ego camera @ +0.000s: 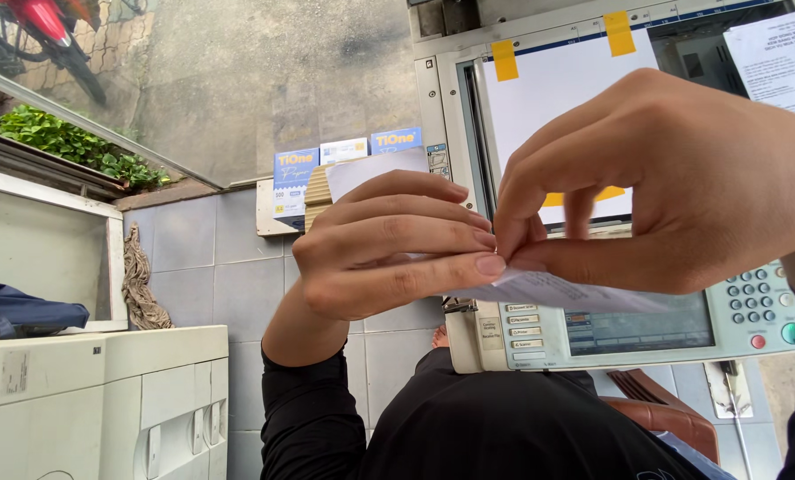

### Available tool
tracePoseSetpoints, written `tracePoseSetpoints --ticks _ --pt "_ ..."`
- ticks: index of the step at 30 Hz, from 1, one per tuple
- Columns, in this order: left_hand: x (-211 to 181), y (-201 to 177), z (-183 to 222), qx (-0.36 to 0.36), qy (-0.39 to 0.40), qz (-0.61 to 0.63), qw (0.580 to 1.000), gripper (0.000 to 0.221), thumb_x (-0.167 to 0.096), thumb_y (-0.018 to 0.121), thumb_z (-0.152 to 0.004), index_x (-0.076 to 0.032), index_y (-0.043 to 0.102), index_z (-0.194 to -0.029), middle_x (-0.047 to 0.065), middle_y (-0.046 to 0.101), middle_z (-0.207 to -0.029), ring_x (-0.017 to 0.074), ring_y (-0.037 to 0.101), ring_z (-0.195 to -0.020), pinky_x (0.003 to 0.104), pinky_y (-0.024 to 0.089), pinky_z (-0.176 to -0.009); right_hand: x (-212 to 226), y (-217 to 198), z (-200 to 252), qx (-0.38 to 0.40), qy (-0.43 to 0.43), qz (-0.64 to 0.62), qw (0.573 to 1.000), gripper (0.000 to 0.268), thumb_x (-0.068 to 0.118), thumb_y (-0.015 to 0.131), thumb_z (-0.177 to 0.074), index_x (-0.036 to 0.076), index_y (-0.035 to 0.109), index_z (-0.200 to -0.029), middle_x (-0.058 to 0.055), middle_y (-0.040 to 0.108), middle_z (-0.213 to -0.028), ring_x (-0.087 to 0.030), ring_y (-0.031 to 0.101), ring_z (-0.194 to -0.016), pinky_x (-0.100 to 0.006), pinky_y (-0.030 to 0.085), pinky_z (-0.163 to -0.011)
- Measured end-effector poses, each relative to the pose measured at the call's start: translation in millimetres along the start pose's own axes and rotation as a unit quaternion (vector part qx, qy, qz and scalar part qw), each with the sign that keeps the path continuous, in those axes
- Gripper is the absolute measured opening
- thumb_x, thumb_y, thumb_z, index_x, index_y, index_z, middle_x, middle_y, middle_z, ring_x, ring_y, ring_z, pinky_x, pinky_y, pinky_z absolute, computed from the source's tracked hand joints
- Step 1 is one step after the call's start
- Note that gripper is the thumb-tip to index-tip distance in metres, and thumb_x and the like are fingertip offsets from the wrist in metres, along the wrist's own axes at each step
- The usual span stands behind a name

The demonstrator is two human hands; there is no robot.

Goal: The person staples printed documents together using a handheld stapler, then places them on a photocopier glass and presses buttons to copy them. The person repeats this process for multiple sheets, occasionally interacting with another person who hands over a phone.

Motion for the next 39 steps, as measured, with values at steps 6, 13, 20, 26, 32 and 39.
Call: tracePoseSetpoints --ticks 6,13,20,26,32,39 --pt "-1 -2 4 -0.001 -0.026 0.008 1.0 0.018 -0.015 0.082 -0.079 -0.01 0.079 -0.097 0.007 0.079 -0.091 0.0184 0.078 -0.091 0.042 0.066 -0.091 4 -4 -13 0.082 0.105 0.069 0.989 0.019 0.029 0.082 -0.081 0.017 0.08 -0.097 0.005 0.076 -0.088 -0.006 0.073 -0.068 -0.021 0.056 -0.055" --pt "6 0 11 -0.039 -0.027 -0.01 0.999 0.014 -0.007 0.085 -0.082 -0.01 0.078 -0.094 0.007 0.078 -0.093 0.0181 0.077 -0.093 0.044 0.063 -0.096 8 9 -10 0.0 0.07 0.139 0.988 0.02 0.017 0.078 -0.079 0.007 0.073 -0.095 0.0 0.073 -0.082 -0.011 0.073 -0.068 -0.025 0.056 -0.061" --pt "9 10 21 -0.076 -0.025 -0.025 0.996 0.012 -0.007 0.083 -0.082 -0.01 0.077 -0.093 0.006 0.077 -0.095 0.0187 0.076 -0.095 0.042 0.063 -0.096 8 22 -1 -0.109 0.081 0.088 0.987 0.018 0.016 0.077 -0.083 0.004 0.069 -0.094 0.002 0.072 -0.08 -0.006 0.064 -0.058 -0.021 0.049 -0.047" --pt "14 19 21 -0.068 -0.022 -0.013 0.997 0.014 -0.01 0.085 -0.081 -0.009 0.078 -0.093 0.006 0.076 -0.096 0.0191 0.076 -0.095 0.039 0.062 -0.092 11 17 0 -0.104 0.109 0.119 0.981 0.016 0.015 0.078 -0.075 0.005 0.073 -0.086 0.001 0.073 -0.072 -0.008 0.058 -0.047 -0.022 0.043 -0.039" --pt "19 28 20 -0.041 -0.012 -0.069 0.997 0.013 -0.007 0.084 -0.084 -0.007 0.078 -0.096 0.006 0.074 -0.099 0.0206 0.076 -0.097 0.039 0.065 -0.09 -1 38 26 -0.265 0.132 0.138 0.945 0.014 0.007 0.072 -0.089 -0.004 0.068 -0.095 -0.008 0.07 -0.079 -0.008 0.066 -0.055 -0.022 0.051 -0.051" --pt "33 28 32 -0.036 -0.099 0.004 0.994 0.016 0.006 0.082 -0.085 0.0 0.074 -0.098 0.013 0.075 -0.101 0.0184 0.076 -0.089 0.025 0.065 -0.073 -87 59 179 -0.507 0.297 0.077 0.806 0.022 0.014 0.065 -0.108 -0.005 0.058 -0.117 -0.013 0.067 -0.1 -0.009 0.061 -0.066 -0.024 0.05 -0.056"
Point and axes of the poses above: each hand's wrist, its own z-axis away from the middle knuckle, its own y-axis out of the palm, x = y × z, the point moved 1 cm from there along -z, towards the middle knuckle
